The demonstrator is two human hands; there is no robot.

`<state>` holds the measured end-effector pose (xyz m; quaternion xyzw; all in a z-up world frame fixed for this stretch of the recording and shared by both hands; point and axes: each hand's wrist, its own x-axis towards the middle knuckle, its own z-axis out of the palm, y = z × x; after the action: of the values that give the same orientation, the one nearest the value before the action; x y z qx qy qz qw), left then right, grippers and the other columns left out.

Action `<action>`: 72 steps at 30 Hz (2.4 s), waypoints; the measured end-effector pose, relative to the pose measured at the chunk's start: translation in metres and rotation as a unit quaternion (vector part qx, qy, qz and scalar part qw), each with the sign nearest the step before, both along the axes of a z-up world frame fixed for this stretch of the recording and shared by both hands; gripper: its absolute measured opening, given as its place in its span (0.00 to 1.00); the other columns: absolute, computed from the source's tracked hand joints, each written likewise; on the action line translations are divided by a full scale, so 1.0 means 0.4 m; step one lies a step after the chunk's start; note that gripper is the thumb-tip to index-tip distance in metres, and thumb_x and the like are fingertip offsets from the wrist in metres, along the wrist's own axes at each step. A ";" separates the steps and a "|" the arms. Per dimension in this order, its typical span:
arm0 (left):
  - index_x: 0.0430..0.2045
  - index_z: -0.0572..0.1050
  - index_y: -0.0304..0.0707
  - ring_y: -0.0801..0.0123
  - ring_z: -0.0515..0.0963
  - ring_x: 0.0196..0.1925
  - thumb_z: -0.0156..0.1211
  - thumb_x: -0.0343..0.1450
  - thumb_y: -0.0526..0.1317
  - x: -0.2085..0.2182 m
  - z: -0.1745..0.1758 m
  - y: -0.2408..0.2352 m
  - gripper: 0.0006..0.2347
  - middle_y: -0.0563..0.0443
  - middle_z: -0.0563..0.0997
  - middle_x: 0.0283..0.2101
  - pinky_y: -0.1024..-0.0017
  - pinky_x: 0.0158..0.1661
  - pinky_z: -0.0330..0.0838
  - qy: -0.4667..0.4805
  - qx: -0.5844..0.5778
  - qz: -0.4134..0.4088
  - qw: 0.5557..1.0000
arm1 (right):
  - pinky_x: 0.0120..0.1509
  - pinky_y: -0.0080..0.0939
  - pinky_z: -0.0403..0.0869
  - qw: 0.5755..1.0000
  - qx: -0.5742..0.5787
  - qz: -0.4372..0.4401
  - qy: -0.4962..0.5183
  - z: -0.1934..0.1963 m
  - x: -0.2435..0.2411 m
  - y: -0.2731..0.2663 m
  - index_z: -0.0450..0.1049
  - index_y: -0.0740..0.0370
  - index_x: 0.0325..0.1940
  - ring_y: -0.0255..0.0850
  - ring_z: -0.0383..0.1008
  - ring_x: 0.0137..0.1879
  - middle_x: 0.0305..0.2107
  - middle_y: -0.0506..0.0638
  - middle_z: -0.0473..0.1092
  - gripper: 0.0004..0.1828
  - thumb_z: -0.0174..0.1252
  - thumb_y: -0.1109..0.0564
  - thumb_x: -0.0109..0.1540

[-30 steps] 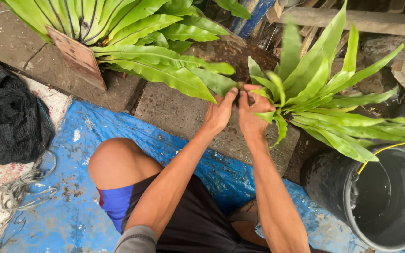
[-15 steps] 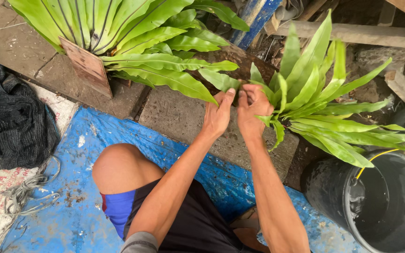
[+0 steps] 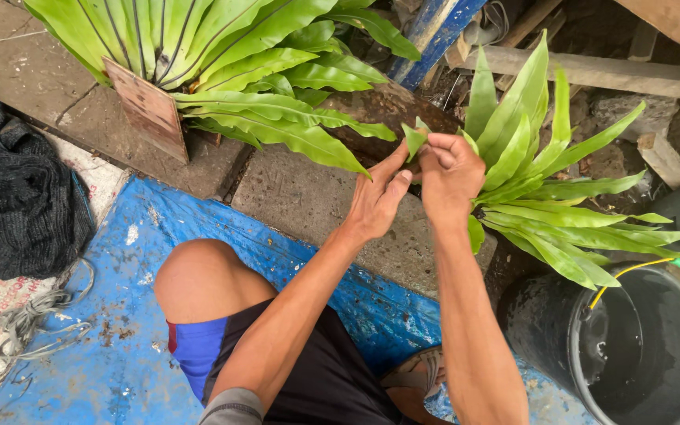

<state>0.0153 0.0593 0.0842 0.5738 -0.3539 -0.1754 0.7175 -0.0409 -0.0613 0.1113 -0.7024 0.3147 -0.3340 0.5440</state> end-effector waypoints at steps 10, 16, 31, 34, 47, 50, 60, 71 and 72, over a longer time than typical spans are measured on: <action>0.71 0.61 0.28 0.48 0.64 0.79 0.43 0.79 0.44 0.000 0.042 0.004 0.24 0.33 0.66 0.74 0.62 0.76 0.59 -0.080 -0.065 0.033 0.994 | 0.36 0.33 0.78 0.994 0.068 0.047 -0.067 0.075 -0.005 0.007 0.74 0.73 0.47 0.35 0.79 0.35 0.35 0.54 0.78 0.09 0.57 0.70 0.63; 0.70 0.62 0.29 0.50 0.64 0.79 0.47 0.76 0.36 0.008 0.065 0.017 0.24 0.34 0.64 0.75 0.63 0.75 0.60 -0.073 -0.070 0.030 0.994 | 0.36 0.32 0.78 0.995 0.059 0.052 -0.060 0.132 -0.002 0.031 0.73 0.72 0.47 0.35 0.78 0.31 0.32 0.54 0.78 0.07 0.59 0.67 0.65; 0.72 0.59 0.34 0.53 0.64 0.79 0.51 0.68 0.25 0.011 0.114 0.037 0.32 0.38 0.63 0.76 0.65 0.75 0.61 -0.089 -0.089 0.087 0.988 | 0.40 0.35 0.82 0.992 0.006 0.100 -0.082 0.223 0.021 0.082 0.72 0.72 0.46 0.35 0.80 0.36 0.37 0.54 0.77 0.05 0.59 0.70 0.66; 0.71 0.62 0.35 0.54 0.66 0.79 0.52 0.68 0.23 0.013 0.115 0.032 0.31 0.39 0.65 0.75 0.65 0.75 0.63 -0.097 -0.089 0.103 0.986 | 0.40 0.35 0.82 0.992 -0.010 0.097 -0.081 0.239 0.024 0.090 0.72 0.72 0.46 0.36 0.80 0.36 0.37 0.55 0.77 0.06 0.60 0.70 0.66; 0.72 0.62 0.48 0.59 0.75 0.71 0.53 0.76 0.23 0.011 0.098 0.008 0.28 0.48 0.70 0.72 0.67 0.68 0.75 -0.078 -0.090 0.163 0.979 | 0.46 0.34 0.82 0.982 -0.101 0.124 -0.099 0.271 0.040 0.132 0.72 0.73 0.49 0.35 0.81 0.44 0.41 0.56 0.77 0.06 0.60 0.71 0.68; 0.72 0.58 0.47 0.61 0.76 0.69 0.53 0.76 0.24 0.014 0.099 0.007 0.28 0.47 0.68 0.72 0.67 0.65 0.77 -0.028 -0.095 0.149 0.984 | 0.53 0.36 0.83 0.966 -0.186 0.139 -0.110 0.299 0.050 0.125 0.71 0.74 0.50 0.38 0.81 0.49 0.44 0.58 0.76 0.07 0.60 0.72 0.69; 0.55 0.78 0.36 0.70 0.85 0.54 0.59 0.77 0.29 -0.004 0.115 0.013 0.12 0.49 0.84 0.55 0.72 0.55 0.82 0.029 -0.101 0.056 0.993 | 0.41 0.36 0.79 0.916 -0.187 0.257 0.244 0.348 0.015 -0.087 0.79 0.67 0.52 0.38 0.79 0.40 0.40 0.55 0.79 0.10 0.56 0.67 0.68; 0.50 0.80 0.39 0.72 0.87 0.51 0.59 0.77 0.30 -0.034 0.155 0.013 0.09 0.52 0.85 0.52 0.74 0.56 0.81 -0.044 -0.106 -0.015 0.993 | 0.51 0.41 0.77 0.728 -0.244 0.464 0.442 0.269 0.129 -0.189 0.83 0.53 0.49 0.37 0.82 0.45 0.38 0.49 0.82 0.15 0.62 0.62 0.59; 0.50 0.80 0.40 0.72 0.87 0.50 0.60 0.77 0.30 -0.036 0.156 0.013 0.09 0.52 0.86 0.52 0.75 0.54 0.81 -0.041 -0.104 -0.022 0.994 | 0.52 0.40 0.78 0.707 -0.221 0.474 0.477 0.255 0.147 -0.185 0.83 0.52 0.48 0.37 0.83 0.44 0.38 0.49 0.82 0.14 0.61 0.62 0.59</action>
<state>0.0010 0.0643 0.1466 0.4950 -0.4120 -0.1298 0.7539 0.0180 -0.1352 0.2132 -0.9249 0.0754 0.2869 0.2379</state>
